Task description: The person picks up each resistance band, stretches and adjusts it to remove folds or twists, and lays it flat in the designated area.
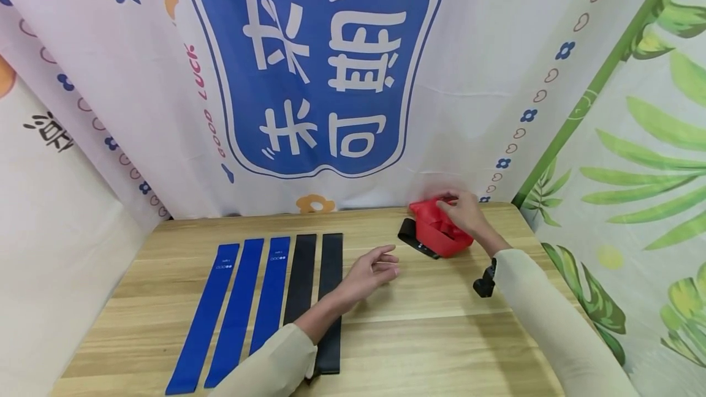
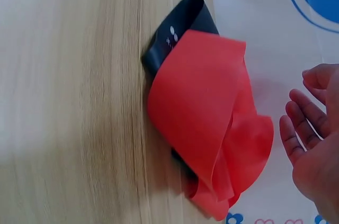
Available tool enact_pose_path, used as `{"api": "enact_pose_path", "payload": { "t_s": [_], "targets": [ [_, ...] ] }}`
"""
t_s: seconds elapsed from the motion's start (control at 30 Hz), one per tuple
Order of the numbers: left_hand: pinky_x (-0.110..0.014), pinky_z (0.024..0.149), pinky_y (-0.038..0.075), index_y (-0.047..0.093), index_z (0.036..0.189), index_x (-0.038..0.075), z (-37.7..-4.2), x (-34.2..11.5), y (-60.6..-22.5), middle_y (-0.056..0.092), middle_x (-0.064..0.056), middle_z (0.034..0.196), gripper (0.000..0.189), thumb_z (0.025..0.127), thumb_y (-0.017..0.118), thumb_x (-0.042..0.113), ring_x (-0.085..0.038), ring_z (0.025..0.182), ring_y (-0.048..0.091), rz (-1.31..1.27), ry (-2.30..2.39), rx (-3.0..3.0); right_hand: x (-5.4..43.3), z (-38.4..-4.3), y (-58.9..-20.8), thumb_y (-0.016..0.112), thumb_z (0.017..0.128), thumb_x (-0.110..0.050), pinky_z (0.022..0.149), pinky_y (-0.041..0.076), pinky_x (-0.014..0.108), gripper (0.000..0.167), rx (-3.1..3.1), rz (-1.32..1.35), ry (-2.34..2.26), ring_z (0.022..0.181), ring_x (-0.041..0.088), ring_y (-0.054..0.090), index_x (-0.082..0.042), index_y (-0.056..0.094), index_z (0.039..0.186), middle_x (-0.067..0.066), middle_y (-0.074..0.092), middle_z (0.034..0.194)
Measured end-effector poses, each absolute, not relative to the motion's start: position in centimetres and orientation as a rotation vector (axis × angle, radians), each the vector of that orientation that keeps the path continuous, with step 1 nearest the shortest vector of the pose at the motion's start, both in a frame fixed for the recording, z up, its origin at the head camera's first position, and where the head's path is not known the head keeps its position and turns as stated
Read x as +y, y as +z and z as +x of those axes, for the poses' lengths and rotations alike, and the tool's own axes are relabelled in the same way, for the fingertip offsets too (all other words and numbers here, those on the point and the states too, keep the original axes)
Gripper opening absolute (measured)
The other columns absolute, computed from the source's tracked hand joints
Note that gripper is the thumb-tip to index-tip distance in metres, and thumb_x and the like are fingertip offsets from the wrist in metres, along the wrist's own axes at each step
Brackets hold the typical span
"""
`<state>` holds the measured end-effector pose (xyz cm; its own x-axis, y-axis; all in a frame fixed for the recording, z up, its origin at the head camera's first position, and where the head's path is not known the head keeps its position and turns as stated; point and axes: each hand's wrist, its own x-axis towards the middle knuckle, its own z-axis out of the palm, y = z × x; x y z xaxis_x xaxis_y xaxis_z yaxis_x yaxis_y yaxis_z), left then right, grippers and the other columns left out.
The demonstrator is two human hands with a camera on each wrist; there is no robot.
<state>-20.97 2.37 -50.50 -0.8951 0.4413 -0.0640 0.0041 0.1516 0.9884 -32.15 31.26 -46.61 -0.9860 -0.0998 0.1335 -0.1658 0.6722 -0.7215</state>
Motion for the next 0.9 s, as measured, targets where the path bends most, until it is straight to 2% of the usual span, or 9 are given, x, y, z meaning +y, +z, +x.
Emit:
{"api": "enact_pose_path", "payload": {
  "t_s": [0.33, 0.6, 0.9],
  "targets": [
    [-0.044, 0.113, 0.049, 0.041, 0.161, 0.002, -22.5, 5.8, -51.5, 0.053, -0.024, 0.152, 0.068, 0.099, 0.071, 0.006, -0.035, 0.141, 0.056, 0.443, 1.939, 1.936, 32.3, -32.8, -47.2, 0.062, 0.107, -0.015, 0.103, 0.055, 0.059, 0.035, -2.803, 0.15, 1.202, 0.119, 0.045, 0.064, 0.003, 0.066, 0.137, 0.027, 0.066, 0.133],
    [-0.041, 0.116, 0.047, 0.041, 0.161, 0.004, -23.4, 8.2, -52.4, 0.049, -0.023, 0.157, 0.071, 0.097, 0.072, 0.0, -0.036, 0.146, 0.05, 0.232, 2.108, 1.71, 32.4, -33.5, -48.1, 0.064, 0.106, -0.013, 0.102, 0.055, 0.06, 0.037, -2.811, 0.144, 1.204, 0.121, 0.047, 0.063, 0.004, 0.065, 0.138, 0.029, 0.066, 0.135],
    [-0.046, 0.123, 0.037, 0.04, 0.161, 0.007, -24.1, 9.5, -52.7, 0.039, -0.022, 0.164, 0.074, 0.095, 0.073, -0.001, -0.037, 0.152, 0.04, 0.075, 2.173, 1.516, 32.1, -34.2, -48.9, 0.063, 0.107, -0.015, 0.107, 0.052, 0.06, 0.04, -2.837, 0.124, 1.233, 0.126, 0.048, 0.06, 0.003, 0.061, 0.143, 0.029, 0.063, 0.139]
  ]
}}
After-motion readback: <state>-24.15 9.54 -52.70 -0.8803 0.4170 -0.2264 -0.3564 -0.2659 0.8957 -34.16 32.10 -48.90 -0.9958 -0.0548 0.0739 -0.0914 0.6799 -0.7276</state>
